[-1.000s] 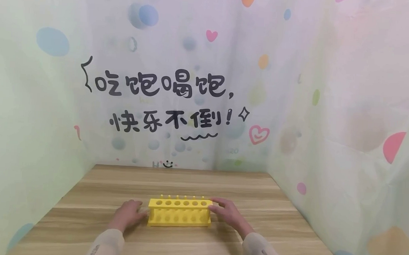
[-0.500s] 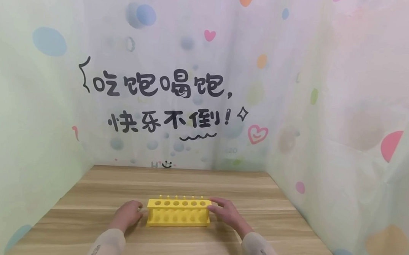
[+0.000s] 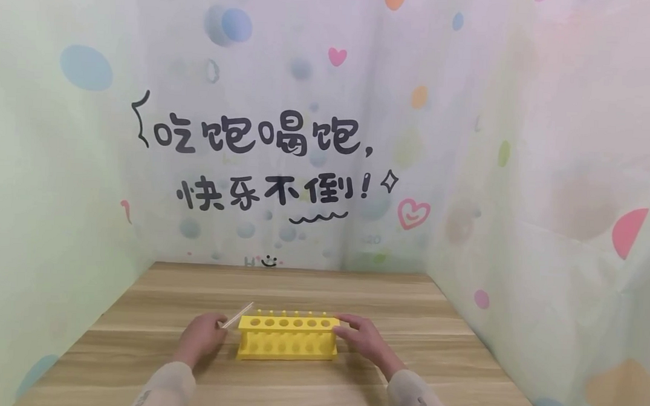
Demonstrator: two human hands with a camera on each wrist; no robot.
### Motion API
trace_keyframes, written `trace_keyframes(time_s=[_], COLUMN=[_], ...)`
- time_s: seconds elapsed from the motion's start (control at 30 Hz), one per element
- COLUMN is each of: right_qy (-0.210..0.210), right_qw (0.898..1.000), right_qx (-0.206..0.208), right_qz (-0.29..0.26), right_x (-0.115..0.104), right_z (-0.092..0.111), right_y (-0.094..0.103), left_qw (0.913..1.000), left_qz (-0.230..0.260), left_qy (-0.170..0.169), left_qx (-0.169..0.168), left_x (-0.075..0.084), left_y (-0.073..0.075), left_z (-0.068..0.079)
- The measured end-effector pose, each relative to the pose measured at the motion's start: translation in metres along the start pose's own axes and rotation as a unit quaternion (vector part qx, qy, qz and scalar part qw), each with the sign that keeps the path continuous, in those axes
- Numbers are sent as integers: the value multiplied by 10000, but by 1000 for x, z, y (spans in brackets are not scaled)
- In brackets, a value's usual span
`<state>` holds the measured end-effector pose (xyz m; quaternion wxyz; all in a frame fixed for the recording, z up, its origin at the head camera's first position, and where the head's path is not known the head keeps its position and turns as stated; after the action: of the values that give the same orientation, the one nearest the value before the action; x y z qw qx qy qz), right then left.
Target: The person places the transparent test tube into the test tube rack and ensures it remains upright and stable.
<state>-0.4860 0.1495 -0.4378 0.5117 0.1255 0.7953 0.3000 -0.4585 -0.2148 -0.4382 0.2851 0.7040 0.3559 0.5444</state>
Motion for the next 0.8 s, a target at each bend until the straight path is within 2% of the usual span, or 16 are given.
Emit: trace_keyframes(time_s=[0.17, 0.33, 0.8], right_qy=[-28, -43, -94], right_qw=[10000, 9999, 9995], right_qx=[-6, 5, -45], right_qz=[-37, -121, -282], right_x=[1, 2, 4], right_z=[1, 0, -1], right_y=[0, -1, -2], left_qw=[9984, 9925, 9824], left_qz=[521, 1154, 1736], left_qy=[196, 294, 226], left_qx=[109, 263, 653], left_x=[-1, -1, 19], left_y=[9, 20, 48], left_z=[-4, -10, -21])
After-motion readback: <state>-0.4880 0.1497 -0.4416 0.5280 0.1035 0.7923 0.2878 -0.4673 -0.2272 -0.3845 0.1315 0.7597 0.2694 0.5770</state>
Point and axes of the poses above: each hand's wrist, its own z-axis away from the middle knuckle, its own y-axis out of the back of the hand, x = y × z, the point moved 8 cm from there along -z, towards the middle knuckle, and after that the axes turned 2 degrees about y, right-handed, at the moved point
